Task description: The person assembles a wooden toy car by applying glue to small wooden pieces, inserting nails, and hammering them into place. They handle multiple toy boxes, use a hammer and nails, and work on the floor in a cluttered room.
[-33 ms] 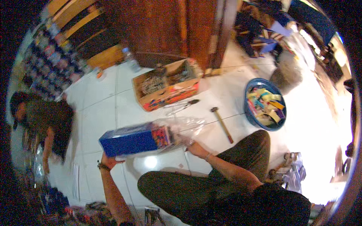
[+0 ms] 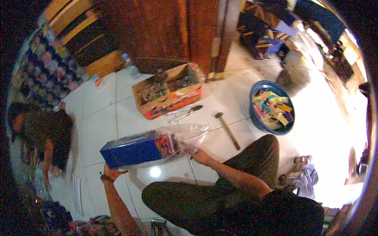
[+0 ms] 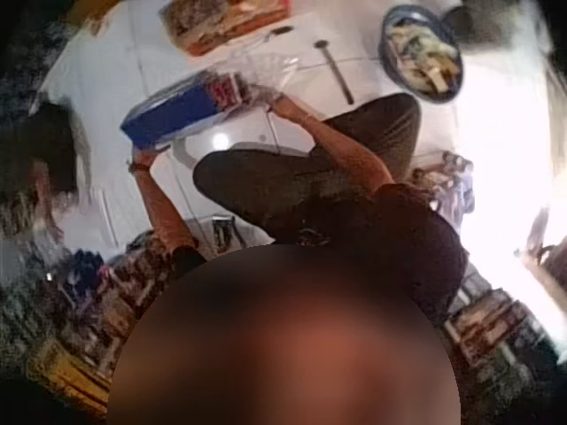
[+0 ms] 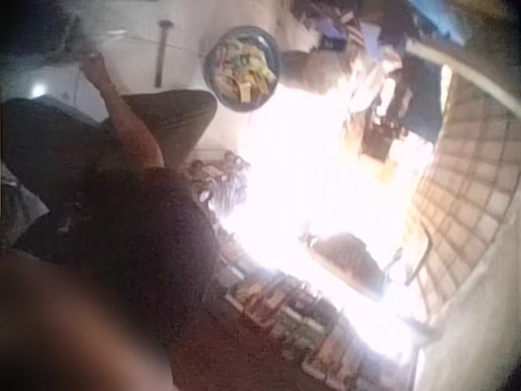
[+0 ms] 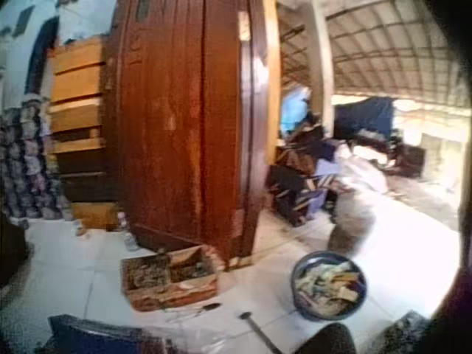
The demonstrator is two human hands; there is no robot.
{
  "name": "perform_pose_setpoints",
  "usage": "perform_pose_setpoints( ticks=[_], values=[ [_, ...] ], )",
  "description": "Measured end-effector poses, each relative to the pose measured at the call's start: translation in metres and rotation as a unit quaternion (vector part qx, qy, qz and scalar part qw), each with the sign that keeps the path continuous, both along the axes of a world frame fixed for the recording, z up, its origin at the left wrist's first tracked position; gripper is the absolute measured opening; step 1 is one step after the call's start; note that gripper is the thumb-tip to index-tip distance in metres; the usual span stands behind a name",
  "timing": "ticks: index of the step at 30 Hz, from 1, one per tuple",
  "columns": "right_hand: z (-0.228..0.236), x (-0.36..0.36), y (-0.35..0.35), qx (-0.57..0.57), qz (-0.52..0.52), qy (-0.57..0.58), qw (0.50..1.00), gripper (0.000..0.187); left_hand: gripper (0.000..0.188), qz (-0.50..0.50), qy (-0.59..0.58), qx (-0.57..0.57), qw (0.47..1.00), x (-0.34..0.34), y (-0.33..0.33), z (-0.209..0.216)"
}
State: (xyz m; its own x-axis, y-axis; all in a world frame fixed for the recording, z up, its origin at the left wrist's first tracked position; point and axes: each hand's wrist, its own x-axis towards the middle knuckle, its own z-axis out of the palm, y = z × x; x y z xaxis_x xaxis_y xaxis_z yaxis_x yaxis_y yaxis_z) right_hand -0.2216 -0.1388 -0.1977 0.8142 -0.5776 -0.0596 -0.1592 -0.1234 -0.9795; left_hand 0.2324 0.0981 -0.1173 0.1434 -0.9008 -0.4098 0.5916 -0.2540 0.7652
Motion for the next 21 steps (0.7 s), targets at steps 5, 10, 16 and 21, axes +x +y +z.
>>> perform_pose_setpoints(
  ticks=[5,10,16,21],
  values=[
    [-0.009,0.001,-0.007,0.005,0.013,0.095,0.995,0.052,0.064,-0.023,-0.187,0.037,0.981,-0.014,-0.017,0.001],
    [-0.033,-0.03,-0.022,-0.093,-0.006,0.091,0.991,0.047,0.051,-0.037,-0.554,-0.025,0.831,-0.019,0.002,0.002],
    [0.005,-0.11,-0.01,-0.023,-0.087,0.039,0.995,0.043,0.047,0.099,-0.244,0.067,0.962,0.018,0.064,0.005],
    [0.062,-0.133,0.005,-0.298,0.143,0.346,0.878,0.042,0.053,-0.02,-0.55,0.061,0.833,0.02,0.097,0.001]
  ],
)
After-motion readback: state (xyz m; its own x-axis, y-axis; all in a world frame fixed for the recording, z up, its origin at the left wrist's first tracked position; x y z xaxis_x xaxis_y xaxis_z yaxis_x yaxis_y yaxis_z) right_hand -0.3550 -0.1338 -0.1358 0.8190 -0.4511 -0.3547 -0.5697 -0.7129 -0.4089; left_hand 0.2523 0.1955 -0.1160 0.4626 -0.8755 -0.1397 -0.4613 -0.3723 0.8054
